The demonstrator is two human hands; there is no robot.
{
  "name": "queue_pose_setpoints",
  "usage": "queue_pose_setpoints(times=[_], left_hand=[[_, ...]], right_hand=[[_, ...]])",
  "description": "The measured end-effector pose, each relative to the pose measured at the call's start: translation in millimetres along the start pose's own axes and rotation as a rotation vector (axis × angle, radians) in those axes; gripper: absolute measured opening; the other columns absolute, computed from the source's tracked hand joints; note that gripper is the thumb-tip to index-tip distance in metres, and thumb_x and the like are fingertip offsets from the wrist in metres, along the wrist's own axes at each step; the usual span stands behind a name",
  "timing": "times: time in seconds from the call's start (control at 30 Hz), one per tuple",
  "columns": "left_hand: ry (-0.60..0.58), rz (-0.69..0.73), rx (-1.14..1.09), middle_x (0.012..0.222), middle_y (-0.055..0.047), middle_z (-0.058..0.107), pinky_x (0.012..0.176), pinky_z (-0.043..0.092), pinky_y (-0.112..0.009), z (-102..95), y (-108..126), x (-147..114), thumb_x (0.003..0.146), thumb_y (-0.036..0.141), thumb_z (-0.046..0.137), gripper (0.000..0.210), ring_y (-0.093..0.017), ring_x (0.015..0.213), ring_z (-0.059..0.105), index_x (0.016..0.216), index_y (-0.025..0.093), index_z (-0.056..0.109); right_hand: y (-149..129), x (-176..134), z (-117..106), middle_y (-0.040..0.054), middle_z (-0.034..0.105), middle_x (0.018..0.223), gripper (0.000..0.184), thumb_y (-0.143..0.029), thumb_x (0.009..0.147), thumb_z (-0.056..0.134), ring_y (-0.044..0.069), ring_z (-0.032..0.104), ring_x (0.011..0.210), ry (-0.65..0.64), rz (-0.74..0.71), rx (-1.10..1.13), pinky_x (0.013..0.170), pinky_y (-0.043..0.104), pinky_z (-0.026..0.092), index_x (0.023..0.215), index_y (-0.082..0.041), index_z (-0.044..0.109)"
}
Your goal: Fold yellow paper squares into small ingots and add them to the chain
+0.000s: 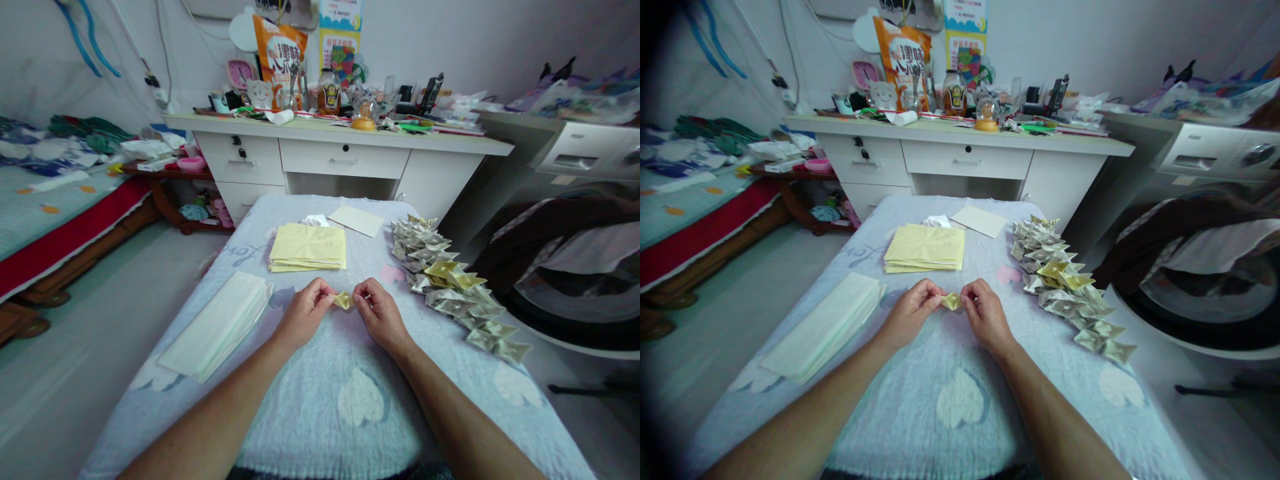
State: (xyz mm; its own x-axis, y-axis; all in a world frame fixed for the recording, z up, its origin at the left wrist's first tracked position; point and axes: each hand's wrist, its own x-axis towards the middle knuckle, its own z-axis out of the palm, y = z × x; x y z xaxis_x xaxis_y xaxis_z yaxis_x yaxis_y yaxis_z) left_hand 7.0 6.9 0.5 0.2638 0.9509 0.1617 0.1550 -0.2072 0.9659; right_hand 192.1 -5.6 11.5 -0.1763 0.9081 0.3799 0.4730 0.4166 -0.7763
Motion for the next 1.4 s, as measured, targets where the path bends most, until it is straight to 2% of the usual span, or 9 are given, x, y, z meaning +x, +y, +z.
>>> queue_pose_setpoints(times=[0.1, 0.3, 0.4, 0.53, 0.73, 0.9, 1.13, 1.27, 1.4], left_hand=[[-0.008, -0.044, -0.097, 0.087, -0.001, 0.064, 0.068, 0.046, -0.023, 0.7, 2, 2, 0.087, 0.030, 0.051, 0.013, -0.013, 0.078, 0.063, 0.083, 0.018, 0.049], [0.088, -0.187, -0.407, 0.093, -0.003, 0.066, 0.048, 0.039, -0.018, 0.8, 8, 4, 0.083, 0.033, 0.057, 0.021, -0.010, 0.061, 0.065, 0.085, 0.018, 0.043], [0.109, -0.256, -0.578, 0.090, -0.003, 0.067, 0.054, 0.044, -0.018, 0.0, 9, 3, 0.080, 0.033, 0.062, 0.025, -0.011, 0.065, 0.066, 0.086, 0.019, 0.042], [0.103, -0.278, -0.633, 0.086, -0.004, 0.069, 0.065, 0.050, -0.024, -0.4, 11, 3, 0.077, 0.033, 0.066, 0.030, -0.013, 0.070, 0.068, 0.086, 0.019, 0.042], [0.063, -0.244, -0.557, 0.087, -0.005, 0.070, 0.066, 0.052, -0.027, 4.2, 15, 3, 0.078, 0.035, 0.066, 0.030, -0.014, 0.068, 0.067, 0.083, 0.018, 0.042], [0.035, -0.186, -0.484, 0.086, -0.005, 0.069, 0.061, 0.049, -0.024, 6.8, 13, 3, 0.080, 0.034, 0.062, 0.025, -0.011, 0.062, 0.063, 0.082, 0.018, 0.043], [-0.005, -0.132, -0.404, 0.076, 0.000, 0.063, 0.060, 0.044, -0.021, 5.3, 12, 2, 0.080, 0.030, 0.061, 0.020, -0.008, 0.059, 0.055, 0.083, 0.017, 0.046], [-0.030, -0.112, -0.165, 0.071, 0.002, 0.060, 0.058, 0.040, -0.020, 3.6, 10, 1, 0.073, 0.028, 0.068, 0.024, -0.009, 0.061, 0.052, 0.090, 0.016, 0.057], [-0.037, -0.085, 0.075, 0.066, 0.001, 0.060, 0.054, 0.035, -0.020, 2.0, 7, 1, 0.074, 0.032, 0.065, 0.018, -0.010, 0.058, 0.048, 0.082, 0.015, 0.068]], right_hand=[[4, -1, 2, 0.0011, 0.054, 0.078, 0.011, -0.026, 0.090, 0.046, 0.012, 0.053, 0.065, 0.018, 0.088, 0.103, 0.059, 0.024, 0.042, 0.082, -0.020, 0.050], [7, -1, 8, -0.0009, 0.059, 0.071, 0.021, -0.041, 0.091, 0.046, 0.011, 0.056, 0.054, 0.012, 0.273, 0.418, 0.053, 0.023, 0.044, 0.085, -0.021, 0.045], [5, 0, 10, -0.0007, 0.060, 0.069, 0.024, -0.044, 0.089, 0.049, 0.011, 0.055, 0.053, -0.015, 0.315, 0.507, 0.051, 0.023, 0.044, 0.084, -0.020, 0.045], [3, 0, 10, 0.0000, 0.057, 0.073, 0.024, -0.043, 0.086, 0.053, 0.012, 0.055, 0.062, -0.040, 0.301, 0.550, 0.054, 0.024, 0.047, 0.083, -0.020, 0.046], [2, -2, 9, 0.0044, 0.057, 0.096, 0.026, -0.028, 0.079, 0.061, 0.015, 0.056, 0.083, -0.073, 0.150, 0.250, 0.067, 0.025, 0.047, 0.102, -0.020, 0.053], [6, -2, 10, 0.0020, 0.060, 0.083, 0.009, -0.026, 0.083, 0.058, 0.014, 0.056, 0.074, -0.103, 0.118, 0.133, 0.065, 0.024, 0.044, 0.087, -0.019, 0.060], [6, -2, 8, -0.0005, 0.056, 0.069, 0.014, -0.027, 0.086, 0.054, 0.012, 0.051, 0.065, -0.079, 0.101, 0.112, 0.058, 0.022, 0.037, 0.078, -0.018, 0.059], [2, -2, 8, -0.0011, 0.055, 0.068, 0.014, -0.028, 0.086, 0.054, 0.012, 0.050, 0.064, -0.124, 0.092, 0.126, 0.058, 0.022, 0.037, 0.077, -0.018, 0.059], [-1, -2, 7, -0.0004, 0.055, 0.070, 0.015, -0.028, 0.087, 0.054, 0.012, 0.050, 0.064, -0.154, 0.067, 0.108, 0.060, 0.022, 0.037, 0.076, -0.019, 0.060]])
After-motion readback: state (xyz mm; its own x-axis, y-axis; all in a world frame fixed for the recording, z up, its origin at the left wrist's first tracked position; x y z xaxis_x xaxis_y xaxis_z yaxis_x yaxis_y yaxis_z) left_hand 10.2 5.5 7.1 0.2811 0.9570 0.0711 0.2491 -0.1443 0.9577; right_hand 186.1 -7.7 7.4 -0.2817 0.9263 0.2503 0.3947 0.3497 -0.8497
